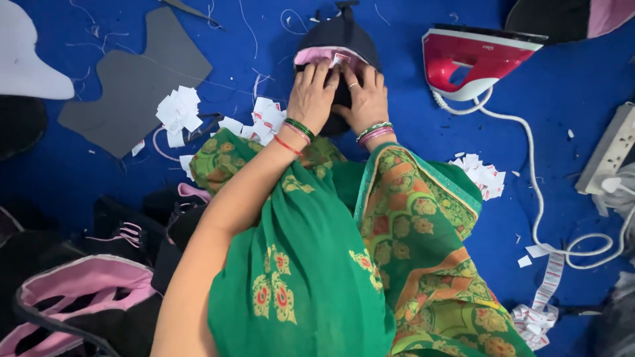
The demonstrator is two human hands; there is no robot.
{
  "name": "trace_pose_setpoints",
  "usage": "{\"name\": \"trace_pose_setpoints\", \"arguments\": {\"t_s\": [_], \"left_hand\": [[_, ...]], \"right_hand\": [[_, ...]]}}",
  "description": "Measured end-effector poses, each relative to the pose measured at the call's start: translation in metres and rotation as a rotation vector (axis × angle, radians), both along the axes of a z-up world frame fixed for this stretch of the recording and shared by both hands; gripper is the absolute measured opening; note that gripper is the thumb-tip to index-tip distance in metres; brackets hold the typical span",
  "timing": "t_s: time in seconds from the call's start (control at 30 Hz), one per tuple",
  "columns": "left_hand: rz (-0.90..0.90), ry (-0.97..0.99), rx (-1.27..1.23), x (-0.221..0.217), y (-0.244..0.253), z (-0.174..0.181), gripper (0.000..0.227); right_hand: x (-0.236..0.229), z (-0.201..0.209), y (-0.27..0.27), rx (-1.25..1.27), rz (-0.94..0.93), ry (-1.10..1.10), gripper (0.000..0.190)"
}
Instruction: The person irons the inside of a black cap with pink lining using a red iron. They repeatedly pick up the cap, place a small white paper inside, and press it with the iron before setting the cap aside.
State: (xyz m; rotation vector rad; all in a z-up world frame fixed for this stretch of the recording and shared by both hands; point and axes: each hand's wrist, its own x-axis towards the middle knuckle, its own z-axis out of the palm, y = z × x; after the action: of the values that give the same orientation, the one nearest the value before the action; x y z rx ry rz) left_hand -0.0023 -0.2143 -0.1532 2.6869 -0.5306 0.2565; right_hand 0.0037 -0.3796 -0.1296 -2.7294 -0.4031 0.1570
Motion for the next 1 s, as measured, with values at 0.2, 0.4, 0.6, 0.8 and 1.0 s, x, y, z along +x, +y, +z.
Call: {"name": "trace_pose_setpoints", "arguments": {"t_s": [0.2, 0.4, 0.6, 0.8, 1.0], "left_hand": [[0.021, 0.015, -0.029, 0.000, 0.003, 0.004, 0.045], [0.008, 0.000, -0.033, -0.001, 0.000, -0.006, 0.051], [0.036, -0.052, 0.124, -0.002, -0.007, -0.017, 0.047], [0.071, -0.070, 0.122, -0.008, -0.006, -0.017, 0.049], [0.097, -0.112, 0.112, -0.010, -0.009, -0.017, 0.051]], "right_hand": [[0.004, 0.007, 0.002, -0.033, -0.017, 0.042, 0.099], [0.006, 0.006, 0.001, -0.032, -0.028, 0.069, 0.098], [-0.002, 0.012, -0.008, -0.024, -0.027, 0.055, 0.097], [-0.063, -0.072, -0.090, 1.005, -0.432, -0.118, 0.049], [-0.039, -0.045, -0.139, 1.058, -0.888, -0.460, 0.068]]}}
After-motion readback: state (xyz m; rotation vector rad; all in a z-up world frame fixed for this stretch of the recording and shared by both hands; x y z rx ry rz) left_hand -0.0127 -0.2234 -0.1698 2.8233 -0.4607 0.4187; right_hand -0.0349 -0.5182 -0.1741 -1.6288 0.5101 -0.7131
